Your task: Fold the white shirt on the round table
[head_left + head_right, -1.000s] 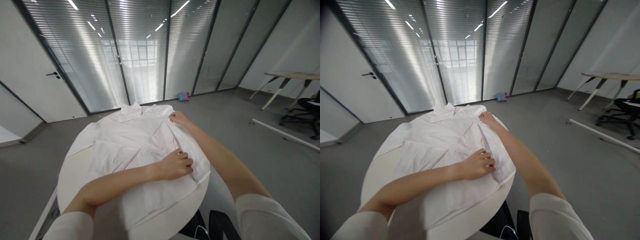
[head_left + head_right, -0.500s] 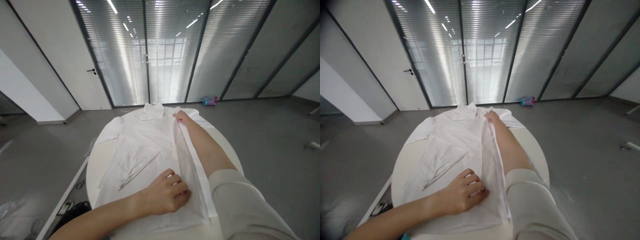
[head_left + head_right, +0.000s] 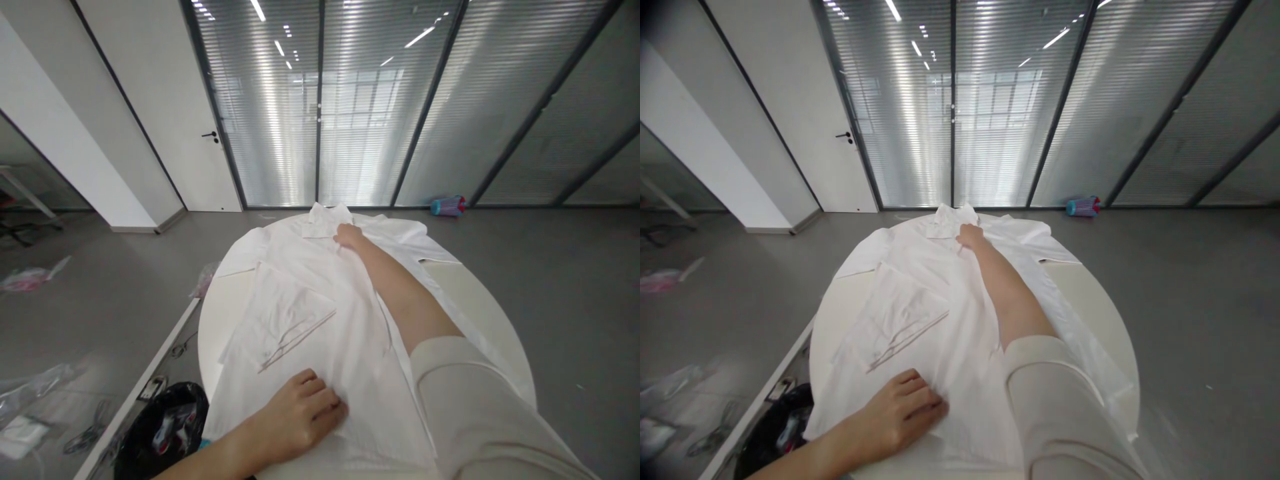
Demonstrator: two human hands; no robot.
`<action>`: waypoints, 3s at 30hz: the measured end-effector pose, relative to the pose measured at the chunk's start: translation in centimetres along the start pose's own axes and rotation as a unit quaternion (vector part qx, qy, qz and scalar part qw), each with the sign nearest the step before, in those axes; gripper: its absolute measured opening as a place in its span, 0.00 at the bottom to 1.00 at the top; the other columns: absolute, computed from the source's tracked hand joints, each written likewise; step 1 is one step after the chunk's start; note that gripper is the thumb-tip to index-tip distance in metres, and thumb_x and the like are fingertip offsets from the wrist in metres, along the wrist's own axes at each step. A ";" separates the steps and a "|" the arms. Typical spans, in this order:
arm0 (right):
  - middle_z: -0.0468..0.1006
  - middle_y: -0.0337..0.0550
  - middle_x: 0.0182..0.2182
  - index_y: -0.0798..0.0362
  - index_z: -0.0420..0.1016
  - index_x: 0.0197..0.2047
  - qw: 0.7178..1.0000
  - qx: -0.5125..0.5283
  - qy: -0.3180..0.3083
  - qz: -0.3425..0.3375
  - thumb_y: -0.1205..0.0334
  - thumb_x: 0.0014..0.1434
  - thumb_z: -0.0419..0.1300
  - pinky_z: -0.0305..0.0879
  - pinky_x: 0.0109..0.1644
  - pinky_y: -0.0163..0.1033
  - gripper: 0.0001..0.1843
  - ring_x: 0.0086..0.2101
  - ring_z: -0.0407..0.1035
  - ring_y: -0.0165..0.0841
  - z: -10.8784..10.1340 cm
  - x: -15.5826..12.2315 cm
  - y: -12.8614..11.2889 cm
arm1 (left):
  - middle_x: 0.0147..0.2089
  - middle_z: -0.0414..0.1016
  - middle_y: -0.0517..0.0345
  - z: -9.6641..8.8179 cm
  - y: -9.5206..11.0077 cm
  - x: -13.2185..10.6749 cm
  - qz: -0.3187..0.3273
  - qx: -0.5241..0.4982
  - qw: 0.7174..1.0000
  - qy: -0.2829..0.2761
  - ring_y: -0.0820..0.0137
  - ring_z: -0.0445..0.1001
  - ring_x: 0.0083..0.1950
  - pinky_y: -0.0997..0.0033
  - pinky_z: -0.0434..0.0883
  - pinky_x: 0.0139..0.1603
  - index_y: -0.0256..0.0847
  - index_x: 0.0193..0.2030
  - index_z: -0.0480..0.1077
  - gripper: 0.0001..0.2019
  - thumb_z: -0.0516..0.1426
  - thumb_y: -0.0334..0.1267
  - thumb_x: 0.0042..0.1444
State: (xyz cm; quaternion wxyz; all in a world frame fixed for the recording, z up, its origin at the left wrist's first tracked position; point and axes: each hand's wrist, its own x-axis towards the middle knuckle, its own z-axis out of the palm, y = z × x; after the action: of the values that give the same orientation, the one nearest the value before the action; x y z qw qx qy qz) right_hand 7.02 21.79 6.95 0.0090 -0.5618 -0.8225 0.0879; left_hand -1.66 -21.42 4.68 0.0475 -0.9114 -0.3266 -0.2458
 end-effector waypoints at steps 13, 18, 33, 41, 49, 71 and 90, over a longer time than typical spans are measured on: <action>0.76 0.62 0.53 0.60 0.75 0.57 0.998 -0.031 0.055 0.005 0.52 0.64 0.55 0.66 0.54 0.43 0.25 0.55 0.70 0.46 0.9 1.9 -0.1 | 0.29 0.71 0.55 0.8 0.4 -1.2 0.026 -0.043 0.996 0.075 0.70 0.68 0.28 0.67 0.64 0.33 0.29 0.49 0.69 0.12 0.46 0.27 0.69; 0.73 0.62 0.56 0.61 0.77 0.55 0.997 -0.034 0.064 -0.026 0.55 0.63 0.56 0.64 0.56 0.47 0.23 0.56 0.67 0.49 2.0 2.2 -0.3 | 0.29 0.69 0.57 1.0 0.8 -1.5 -0.013 0.005 1.000 0.014 0.70 0.67 0.29 0.65 0.63 0.33 0.34 0.45 0.70 0.09 0.49 0.31 0.69; 0.66 0.60 0.61 0.61 0.79 0.49 0.987 -0.023 0.128 -0.094 0.61 0.65 0.51 0.58 0.61 0.44 0.19 0.58 0.63 0.45 3.7 2.7 0.1 | 0.28 0.68 0.59 0.7 1.4 -1.9 -0.008 0.003 1.000 0.004 0.71 0.67 0.29 0.65 0.63 0.31 0.35 0.44 0.70 0.06 0.52 0.31 0.68; 0.76 0.56 0.50 0.59 0.77 0.44 0.982 -0.013 0.141 -0.127 0.59 0.67 0.50 0.61 0.57 0.39 0.17 0.52 0.69 0.40 4.4 3.3 0.4 | 0.26 0.66 0.62 1.1 1.2 -2.3 0.011 0.009 1.000 0.010 0.73 0.66 0.28 0.66 0.60 0.32 0.37 0.39 0.71 0.05 0.56 0.34 0.66; 0.62 0.61 0.66 0.63 0.58 0.68 0.982 -0.012 0.149 -0.119 0.51 0.71 0.43 0.46 0.69 0.51 0.30 0.67 0.52 0.45 6.0 2.8 0.4 | 0.31 0.71 0.57 -0.1 1.3 2.4 -0.016 -0.005 0.999 -0.050 0.69 0.70 0.33 0.65 0.65 0.35 0.39 0.32 0.68 0.11 0.56 0.40 0.65; 0.37 0.56 0.74 0.61 0.38 0.76 0.998 0.022 0.017 -0.059 0.36 0.68 0.36 0.32 0.73 0.53 0.46 0.72 0.32 0.40 6.1 4.2 0.3 | 0.66 0.64 0.53 7.5 1.6 7.1 0.016 -0.037 0.997 -0.070 0.32 0.43 0.74 0.20 0.47 0.65 0.49 0.57 0.74 0.24 0.51 0.58 0.63; 0.80 0.47 0.40 0.50 0.78 0.45 0.853 0.172 0.147 -0.470 0.55 0.67 0.55 0.66 0.52 0.49 0.13 0.43 0.73 0.39 5.7 -13.3 -15.6 | 0.24 0.68 0.58 -0.9 -3.9 6.8 0.103 -0.096 0.989 0.054 0.71 0.64 0.25 0.65 0.64 0.31 0.43 0.23 0.61 0.24 0.42 0.46 0.70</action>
State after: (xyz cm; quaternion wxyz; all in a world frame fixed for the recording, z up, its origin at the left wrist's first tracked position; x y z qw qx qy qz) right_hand -3.15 3.24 4.90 0.2666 -0.1045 -0.9494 0.1291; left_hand 0.08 -14.64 8.45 0.0027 -0.9259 -0.2033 -0.3183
